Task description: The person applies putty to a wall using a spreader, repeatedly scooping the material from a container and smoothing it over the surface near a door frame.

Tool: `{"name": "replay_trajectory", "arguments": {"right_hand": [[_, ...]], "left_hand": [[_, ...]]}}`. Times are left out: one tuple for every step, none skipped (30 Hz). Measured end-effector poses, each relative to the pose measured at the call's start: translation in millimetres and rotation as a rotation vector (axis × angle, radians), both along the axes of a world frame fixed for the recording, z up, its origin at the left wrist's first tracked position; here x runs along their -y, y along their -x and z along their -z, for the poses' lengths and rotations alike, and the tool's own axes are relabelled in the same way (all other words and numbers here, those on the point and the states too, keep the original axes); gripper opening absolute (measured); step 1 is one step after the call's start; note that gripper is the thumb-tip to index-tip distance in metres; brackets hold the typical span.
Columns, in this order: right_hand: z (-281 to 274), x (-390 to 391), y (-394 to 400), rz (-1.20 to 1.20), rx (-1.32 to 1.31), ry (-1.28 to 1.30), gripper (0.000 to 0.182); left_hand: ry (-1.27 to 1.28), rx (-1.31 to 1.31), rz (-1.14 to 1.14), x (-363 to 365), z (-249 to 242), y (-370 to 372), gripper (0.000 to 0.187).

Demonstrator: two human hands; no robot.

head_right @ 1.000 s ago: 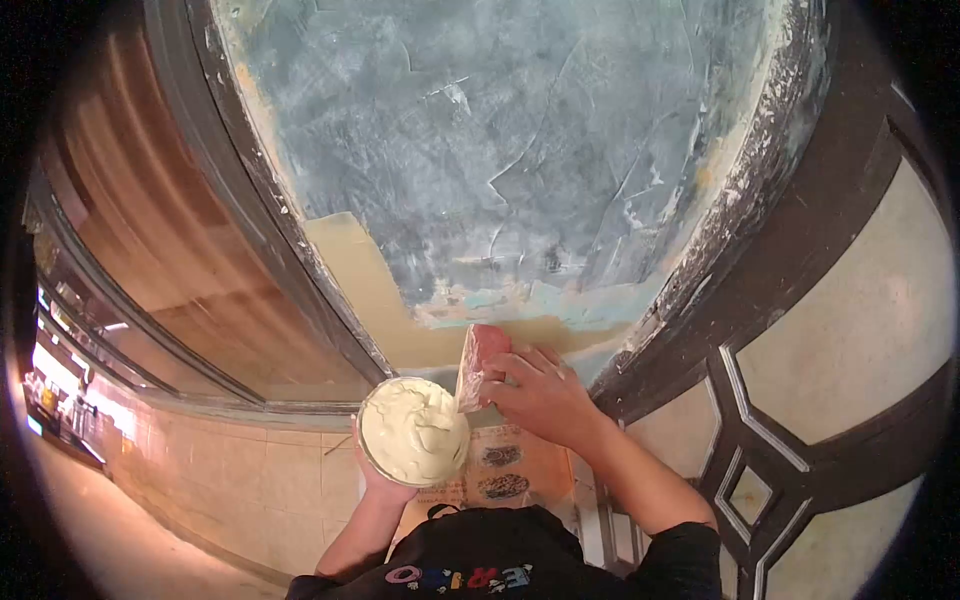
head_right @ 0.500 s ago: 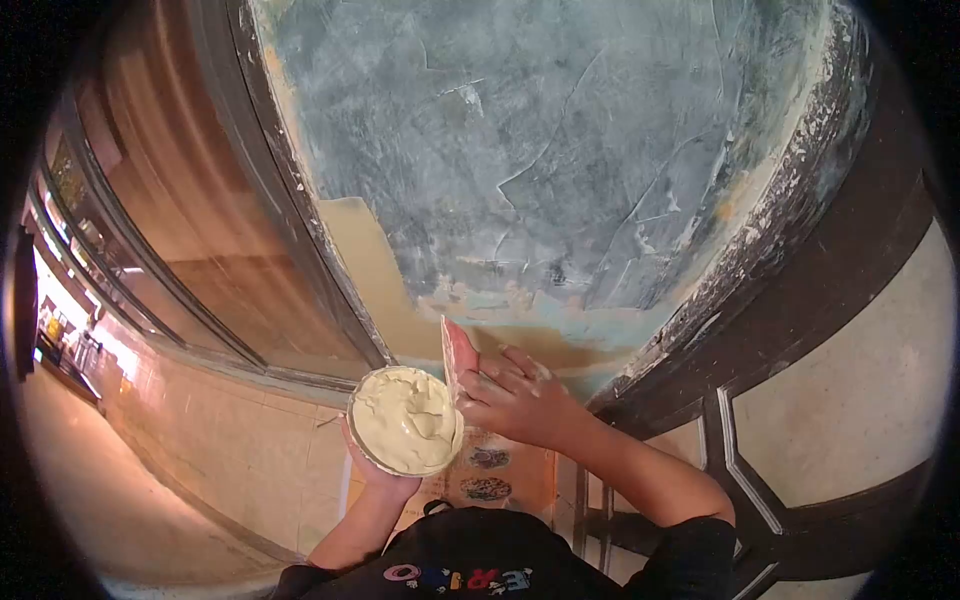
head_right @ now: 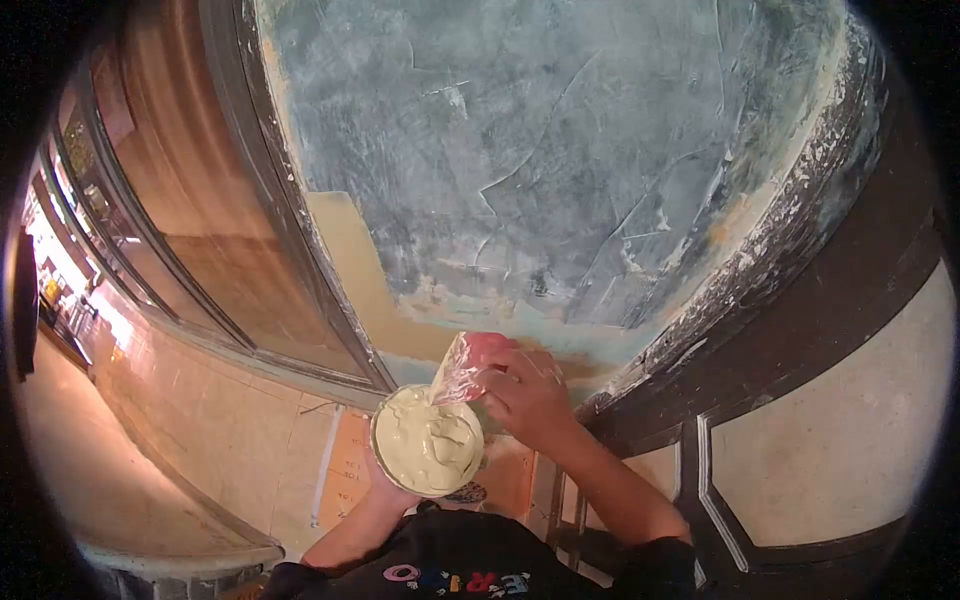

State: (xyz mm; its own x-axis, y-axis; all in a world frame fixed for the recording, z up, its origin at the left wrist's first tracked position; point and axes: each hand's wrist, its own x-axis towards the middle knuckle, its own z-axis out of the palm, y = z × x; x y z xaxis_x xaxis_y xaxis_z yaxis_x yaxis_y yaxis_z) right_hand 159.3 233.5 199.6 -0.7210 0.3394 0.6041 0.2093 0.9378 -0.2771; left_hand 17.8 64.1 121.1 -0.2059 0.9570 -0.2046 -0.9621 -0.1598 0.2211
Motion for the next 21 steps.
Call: {"name": "replay_trajectory", "arguments": {"right_hand": [[1, 2, 2, 0.034, -0.041, 0.032, 0.021], [9, 1, 4, 0.029, -0.040, 0.034, 0.021], [23, -2, 8, -0.004, -0.096, 0.232, 0.019], [36, -3, 11, -0.038, -0.149, 0.430, 0.018], [44, -1, 14, -0.047, -0.145, 0.434, 0.018], [51, 2, 18, 0.005, -0.151, 0.600, 0.016], [60, 4, 22, 0.058, -0.155, 0.764, 0.015], [76, 3, 27, 0.047, -0.151, 0.762, 0.015], [99, 0, 34, 0.072, -0.239, 1.009, 0.015], [122, -1, 40, 0.099, -0.329, 1.258, 0.016], [143, -1, 44, 0.093, -0.328, 1.261, 0.016], [164, 0, 47, 0.122, -0.278, 1.201, 0.015], [177, 1, 54, 0.152, -0.230, 1.142, 0.016], [181, 1, 66, 0.148, -0.233, 1.144, 0.016], [185, 1, 77, 0.200, -0.155, 0.994, 0.017], [189, 2, 86, 0.252, -0.076, 0.844, 0.019], [182, 3, 98, 0.255, -0.080, 0.846, 0.019], [168, 3, 113, 0.275, -0.054, 0.731, 0.021], [156, 2, 127, 0.296, -0.030, 0.615, 0.024], [149, 0, 139, 0.299, -0.039, 0.614, 0.024], [144, -2, 150, 0.336, -0.022, 0.592, 0.024]], "left_hand": [[-0.004, 0.004, 0.000, 1, 3, -2, 0.078], [-0.006, 0.007, 0.001, 2, 5, -3, 0.078], [-0.002, 0.008, -0.005, 5, 9, -3, 0.078], [0.004, 0.003, 0.000, 8, 13, -1, 0.080], [0.010, -0.001, 0.003, 12, 18, 1, 0.082], [0.011, 0.000, -0.008, 17, 23, 3, 0.082], [0.030, 0.015, -0.018, 21, 27, 6, 0.082], [0.046, 0.028, -0.027, 27, 31, 9, 0.081], [0.058, 0.013, -0.038, 34, 33, 13, 0.082], [0.057, 0.011, -0.046, 40, 37, 18, 0.082], [0.061, 0.011, -0.061, 46, 42, 23, 0.083], [0.067, 0.009, -0.076, 53, 45, 29, 0.083], [0.111, -0.011, -0.121, 61, 47, 35, 0.081], [0.113, -0.016, -0.122, 67, 49, 41, 0.081], [0.117, -0.008, -0.157, 73, 52, 48, 0.080], [0.121, 0.001, -0.189, 79, 53, 55, 0.080], [0.094, 0.023, -0.179, 81, 51, 63, 0.079], [0.095, 0.019, -0.175, 85, 50, 70, 0.079], [0.122, 0.037, -0.194, 88, 48, 77, 0.078], [0.147, 0.054, -0.212, 90, 45, 84, 0.078], [0.103, 0.028, -0.193, 92, 42, 91, 0.078]]}}
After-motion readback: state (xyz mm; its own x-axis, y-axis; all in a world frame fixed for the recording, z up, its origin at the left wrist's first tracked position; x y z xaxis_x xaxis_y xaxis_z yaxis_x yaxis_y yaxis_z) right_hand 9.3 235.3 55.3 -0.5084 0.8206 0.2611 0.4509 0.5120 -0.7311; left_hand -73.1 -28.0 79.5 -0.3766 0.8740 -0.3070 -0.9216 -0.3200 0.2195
